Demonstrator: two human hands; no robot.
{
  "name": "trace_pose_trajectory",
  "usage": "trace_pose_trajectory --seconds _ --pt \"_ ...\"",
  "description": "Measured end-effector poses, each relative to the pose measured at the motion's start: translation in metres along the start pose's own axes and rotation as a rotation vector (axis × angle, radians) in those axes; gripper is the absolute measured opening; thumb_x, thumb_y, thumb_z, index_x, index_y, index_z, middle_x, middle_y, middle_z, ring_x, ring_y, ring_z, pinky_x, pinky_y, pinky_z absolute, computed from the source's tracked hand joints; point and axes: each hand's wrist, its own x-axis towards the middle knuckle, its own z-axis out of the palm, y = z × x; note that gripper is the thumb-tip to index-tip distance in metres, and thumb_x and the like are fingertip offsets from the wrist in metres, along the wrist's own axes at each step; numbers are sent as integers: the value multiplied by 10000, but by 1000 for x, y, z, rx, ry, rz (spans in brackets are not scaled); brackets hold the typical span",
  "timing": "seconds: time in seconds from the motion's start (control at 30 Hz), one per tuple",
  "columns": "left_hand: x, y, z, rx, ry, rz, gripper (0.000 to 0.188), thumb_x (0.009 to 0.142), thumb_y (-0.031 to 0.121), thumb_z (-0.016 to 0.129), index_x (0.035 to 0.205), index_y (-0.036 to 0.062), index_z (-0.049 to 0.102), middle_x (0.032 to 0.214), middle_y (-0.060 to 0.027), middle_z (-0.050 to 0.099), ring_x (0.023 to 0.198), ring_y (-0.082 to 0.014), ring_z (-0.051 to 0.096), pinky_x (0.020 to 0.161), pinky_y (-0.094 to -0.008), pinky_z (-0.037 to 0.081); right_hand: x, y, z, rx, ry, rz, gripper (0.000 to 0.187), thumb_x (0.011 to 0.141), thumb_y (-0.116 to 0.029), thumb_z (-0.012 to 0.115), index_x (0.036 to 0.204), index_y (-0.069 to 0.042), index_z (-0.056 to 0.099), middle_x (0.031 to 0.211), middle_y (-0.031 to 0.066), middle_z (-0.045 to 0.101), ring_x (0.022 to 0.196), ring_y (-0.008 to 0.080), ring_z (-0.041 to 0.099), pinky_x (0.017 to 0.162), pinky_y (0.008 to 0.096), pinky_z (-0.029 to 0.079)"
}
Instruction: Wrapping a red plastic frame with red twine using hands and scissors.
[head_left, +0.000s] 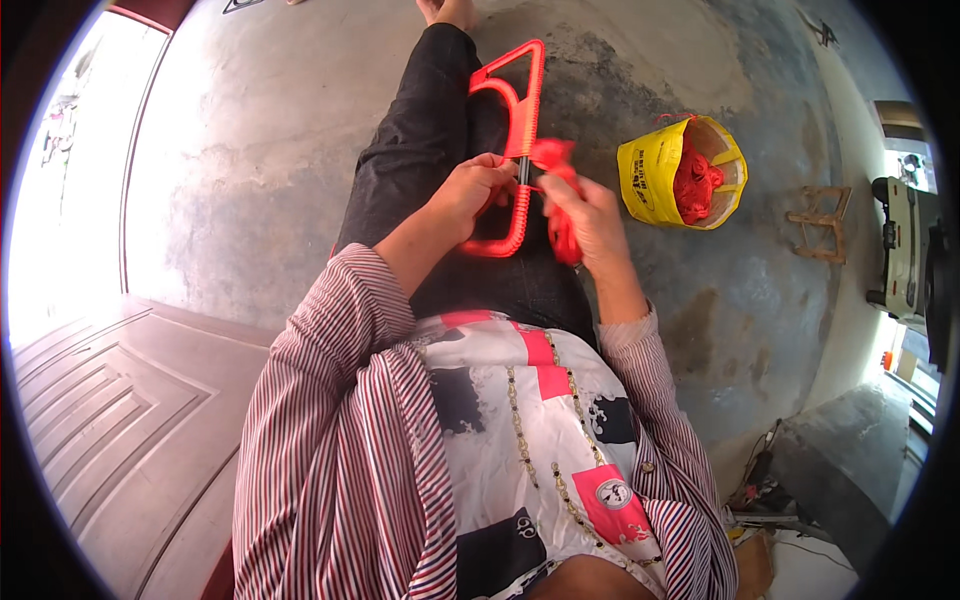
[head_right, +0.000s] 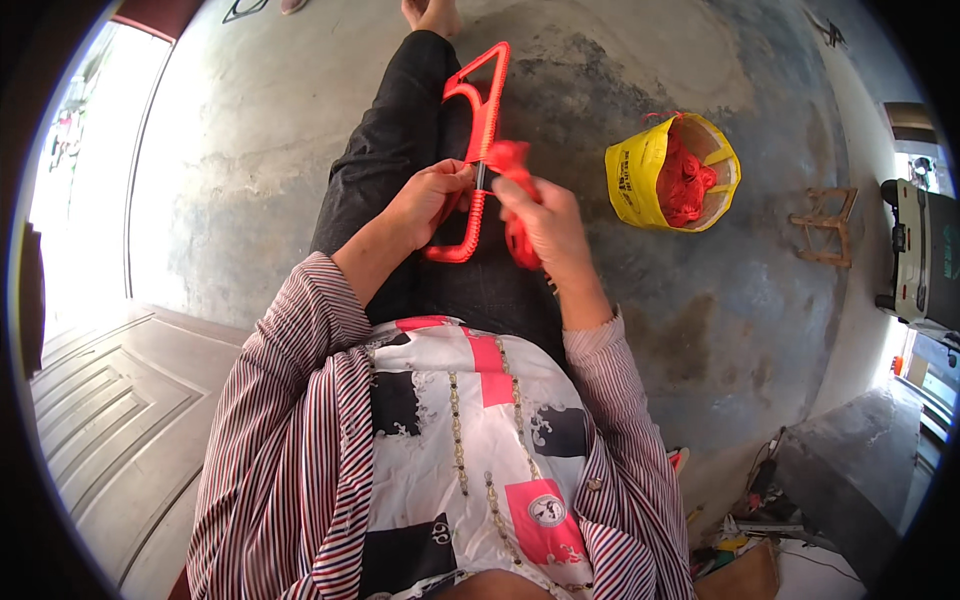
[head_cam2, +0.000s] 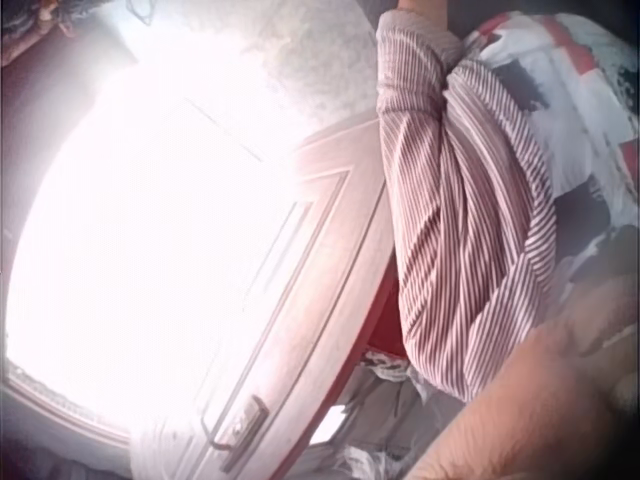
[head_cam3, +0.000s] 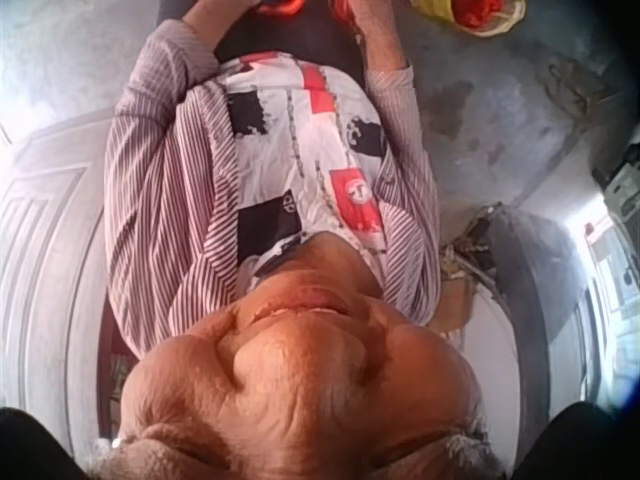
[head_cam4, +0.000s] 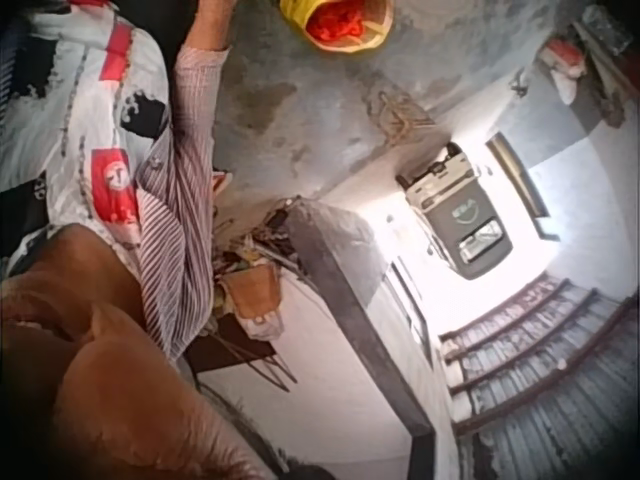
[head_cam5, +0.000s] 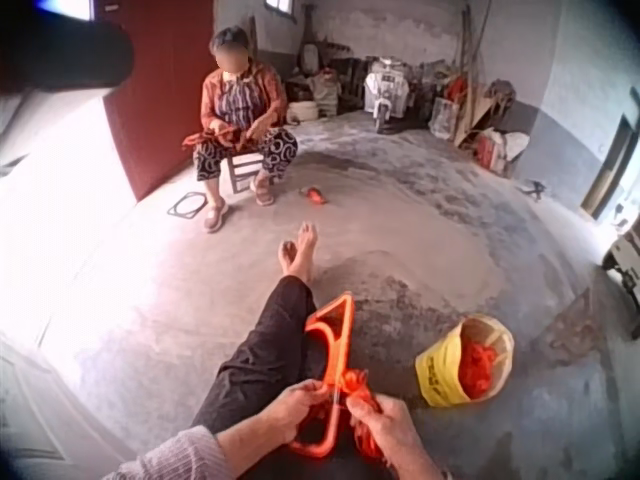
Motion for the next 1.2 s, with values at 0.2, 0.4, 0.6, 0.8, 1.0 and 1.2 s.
trace_pose_trajectory --seconds 0.2,0.4,0.6,0.8,1.0,1.2 --pt "3 -8 -2 -43 22 83 92 938 146 589 889 69 597 806 -8 628 666 -96 563 597 -245 444 18 0 35 -226 -143 -102 266 822 -222 647 900 31 673 759 77 679 695 141 635 668 292 488" --pt "9 -14 -6 76 36 108 56 921 112 588 904 60 602 777 -10 618 648 -92 539 591 -232 421 -9 10 25 -547 -102 -43 274 819 -230 640 918 25 651 728 115 669 660 171 635 641 323 478" --pt "-8 8 6 323 171 301 148 886 122 620 992 20 613 900 -36 604 786 -122 564 728 -252 454 -33 -4 -3 145 -9 20 319 899 -236 575 1115 -1 571 703 6 525 592 106 502 534 274 418" --pt "-66 25 59 858 -188 860 279 866 181 681 1062 -9 625 1059 -122 577 1032 -215 555 908 -330 438 -45 -20 -8 487 -167 7 360 984 -310 469 1111 13 566 827 77 628 674 159 605 604 289 503" --pt "-79 71 63 -356 -265 318 163 949 87 545 1109 56 543 986 -70 614 910 -213 631 831 -364 526 -46 -7 -2 462 -447 -49 609 957 -542 389 1146 20 531 791 92 597 663 164 580 589 309 483" --pt "-80 100 11 21 -31 666 171 888 39 570 1058 58 584 945 -66 595 924 -231 606 831 -371 516 -5 -14 -32 455 -138 -186 281 865 -184 627 1058 20 645 696 29 589 544 90 469 507 213 373"
